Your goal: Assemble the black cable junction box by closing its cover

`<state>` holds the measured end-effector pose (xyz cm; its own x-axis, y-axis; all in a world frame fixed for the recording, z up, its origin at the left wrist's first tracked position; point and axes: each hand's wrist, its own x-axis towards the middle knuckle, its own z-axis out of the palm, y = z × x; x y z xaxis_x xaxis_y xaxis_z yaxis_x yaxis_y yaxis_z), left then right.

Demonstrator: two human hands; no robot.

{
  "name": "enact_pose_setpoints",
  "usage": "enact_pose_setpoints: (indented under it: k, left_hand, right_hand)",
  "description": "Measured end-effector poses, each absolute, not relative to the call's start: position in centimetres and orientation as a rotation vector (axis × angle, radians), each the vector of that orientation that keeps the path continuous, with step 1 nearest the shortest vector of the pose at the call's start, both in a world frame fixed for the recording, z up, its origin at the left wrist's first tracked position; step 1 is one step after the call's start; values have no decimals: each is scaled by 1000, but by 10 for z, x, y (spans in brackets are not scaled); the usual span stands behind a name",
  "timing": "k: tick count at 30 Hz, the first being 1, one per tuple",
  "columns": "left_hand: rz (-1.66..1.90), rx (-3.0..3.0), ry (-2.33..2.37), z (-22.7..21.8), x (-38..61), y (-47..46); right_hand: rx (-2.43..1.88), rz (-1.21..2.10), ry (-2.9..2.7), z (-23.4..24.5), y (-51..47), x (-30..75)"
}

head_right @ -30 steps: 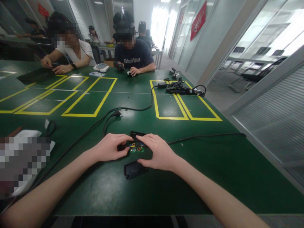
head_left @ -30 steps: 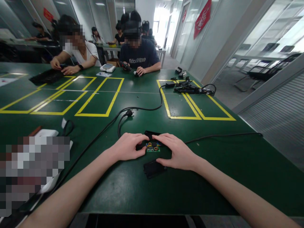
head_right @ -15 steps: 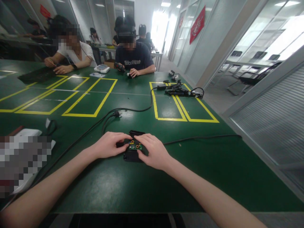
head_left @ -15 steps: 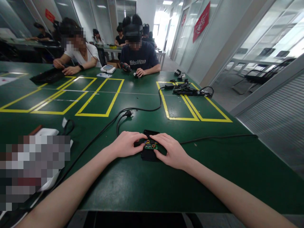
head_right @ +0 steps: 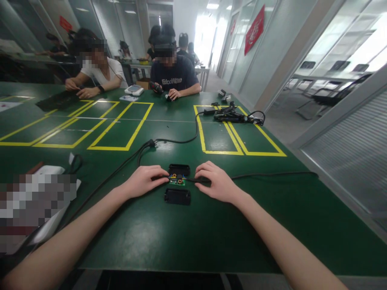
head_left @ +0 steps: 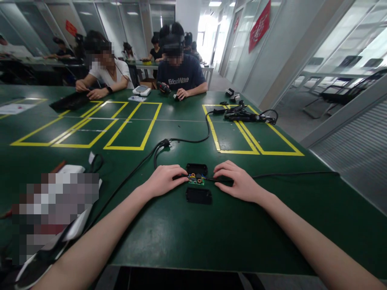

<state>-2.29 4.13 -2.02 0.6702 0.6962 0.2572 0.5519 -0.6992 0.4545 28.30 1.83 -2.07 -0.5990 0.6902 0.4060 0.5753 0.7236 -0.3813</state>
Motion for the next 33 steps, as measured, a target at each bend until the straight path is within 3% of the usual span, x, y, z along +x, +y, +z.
enact_pose_setpoints:
  k: [8, 14, 22, 33]
  left_hand:
    - [741, 2282, 1021, -16, -17, 33]
    - [579, 1907, 925, -5, -15, 28]
    - [215, 1703, 836, 7, -23, 32]
    - [475, 2072, 936, -7, -18, 30]
  right_hand:
    - [-1058, 476, -2363, -24, 13, 278]
    - [-968, 649, -2325, -17, -3, 275]
    - [-874, 603, -2500, -20, -6, 267]
    - [-1096, 405, -2491, -30, 7, 271]
